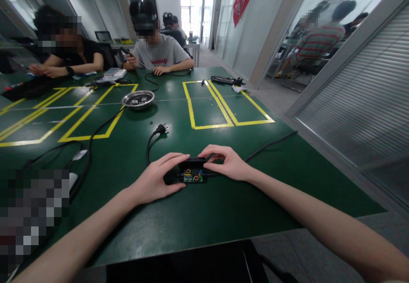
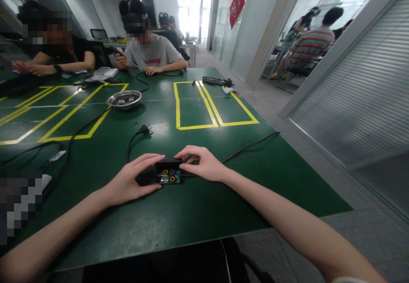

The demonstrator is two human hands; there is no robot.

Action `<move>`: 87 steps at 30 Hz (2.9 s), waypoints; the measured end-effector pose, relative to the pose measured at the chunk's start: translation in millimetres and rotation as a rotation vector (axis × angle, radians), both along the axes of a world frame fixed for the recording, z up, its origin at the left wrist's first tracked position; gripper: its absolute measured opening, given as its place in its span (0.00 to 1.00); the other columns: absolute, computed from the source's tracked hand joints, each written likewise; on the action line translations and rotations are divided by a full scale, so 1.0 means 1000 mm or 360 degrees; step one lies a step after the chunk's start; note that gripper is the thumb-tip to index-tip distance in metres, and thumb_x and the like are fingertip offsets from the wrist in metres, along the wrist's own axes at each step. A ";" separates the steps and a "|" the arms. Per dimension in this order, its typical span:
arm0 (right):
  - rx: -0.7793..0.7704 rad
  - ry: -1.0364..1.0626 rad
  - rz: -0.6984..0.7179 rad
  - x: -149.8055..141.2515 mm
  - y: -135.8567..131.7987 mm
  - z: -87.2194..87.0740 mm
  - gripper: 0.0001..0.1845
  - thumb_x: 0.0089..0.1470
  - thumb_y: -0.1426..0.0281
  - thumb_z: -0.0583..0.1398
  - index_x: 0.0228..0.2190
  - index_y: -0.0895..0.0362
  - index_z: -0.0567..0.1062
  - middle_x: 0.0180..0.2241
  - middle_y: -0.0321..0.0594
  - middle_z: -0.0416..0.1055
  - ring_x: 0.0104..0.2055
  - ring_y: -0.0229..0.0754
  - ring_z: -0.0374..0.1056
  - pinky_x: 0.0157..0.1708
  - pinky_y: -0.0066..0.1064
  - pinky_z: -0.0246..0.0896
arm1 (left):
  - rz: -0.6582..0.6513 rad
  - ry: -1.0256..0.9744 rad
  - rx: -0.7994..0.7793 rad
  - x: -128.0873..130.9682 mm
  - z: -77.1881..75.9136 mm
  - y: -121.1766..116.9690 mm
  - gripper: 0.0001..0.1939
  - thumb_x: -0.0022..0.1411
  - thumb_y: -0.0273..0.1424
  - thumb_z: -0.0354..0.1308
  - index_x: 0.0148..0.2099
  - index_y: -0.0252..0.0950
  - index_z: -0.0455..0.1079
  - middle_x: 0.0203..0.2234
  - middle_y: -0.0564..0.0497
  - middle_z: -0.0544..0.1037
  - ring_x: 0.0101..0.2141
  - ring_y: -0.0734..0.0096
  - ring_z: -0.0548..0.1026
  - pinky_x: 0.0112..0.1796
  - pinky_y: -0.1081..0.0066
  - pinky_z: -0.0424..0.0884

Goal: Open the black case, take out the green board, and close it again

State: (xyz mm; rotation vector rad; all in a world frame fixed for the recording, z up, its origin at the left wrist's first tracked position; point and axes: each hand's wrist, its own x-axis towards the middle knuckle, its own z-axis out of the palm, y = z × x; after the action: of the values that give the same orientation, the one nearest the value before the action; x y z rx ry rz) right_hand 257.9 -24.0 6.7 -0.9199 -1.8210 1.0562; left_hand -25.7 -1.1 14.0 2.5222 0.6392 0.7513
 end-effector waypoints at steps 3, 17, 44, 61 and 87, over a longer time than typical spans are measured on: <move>-0.0010 -0.0030 0.0025 0.000 -0.001 0.001 0.12 0.57 0.68 0.67 0.44 0.56 0.81 0.43 0.41 0.78 0.43 0.41 0.77 0.43 0.34 0.76 | -0.0001 0.0024 -0.0019 0.000 0.000 0.000 0.34 0.63 0.31 0.67 0.69 0.43 0.64 0.59 0.42 0.75 0.57 0.55 0.77 0.58 0.55 0.75; 0.0113 0.0024 0.0013 -0.001 -0.001 0.001 0.10 0.60 0.63 0.67 0.38 0.57 0.83 0.42 0.43 0.79 0.40 0.40 0.77 0.40 0.34 0.76 | -0.0025 0.0048 -0.0095 0.001 0.001 -0.001 0.35 0.64 0.31 0.66 0.70 0.43 0.63 0.58 0.43 0.76 0.57 0.56 0.77 0.57 0.55 0.76; 0.0921 -0.0771 0.0104 -0.001 -0.003 0.004 0.16 0.56 0.66 0.70 0.44 0.56 0.75 0.53 0.53 0.75 0.56 0.53 0.71 0.53 0.49 0.71 | 0.0117 0.0185 0.0318 0.005 0.006 0.000 0.13 0.73 0.34 0.56 0.55 0.36 0.74 0.51 0.41 0.82 0.53 0.54 0.78 0.57 0.50 0.72; 0.1756 -0.0830 -0.0002 -0.017 -0.009 0.006 0.09 0.67 0.74 0.58 0.46 0.58 0.77 0.53 0.48 0.79 0.60 0.49 0.72 0.58 0.48 0.72 | 0.0173 0.0225 0.0191 0.010 0.003 0.001 0.21 0.71 0.45 0.58 0.55 0.35 0.74 0.49 0.41 0.81 0.47 0.53 0.78 0.48 0.53 0.75; 0.1050 -0.0816 0.0054 -0.011 -0.006 0.001 0.13 0.66 0.62 0.62 0.46 0.58 0.76 0.44 0.47 0.81 0.44 0.46 0.78 0.42 0.35 0.73 | 0.0154 0.0265 0.0372 0.012 0.006 -0.008 0.12 0.69 0.38 0.61 0.49 0.37 0.74 0.39 0.46 0.81 0.40 0.59 0.77 0.42 0.61 0.71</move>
State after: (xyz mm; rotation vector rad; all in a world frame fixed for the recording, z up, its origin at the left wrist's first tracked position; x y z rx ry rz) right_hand 247.1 -30.3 7.7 -0.7817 -2.3920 0.1789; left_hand -13.3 -9.5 20.4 2.8072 0.7742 0.6886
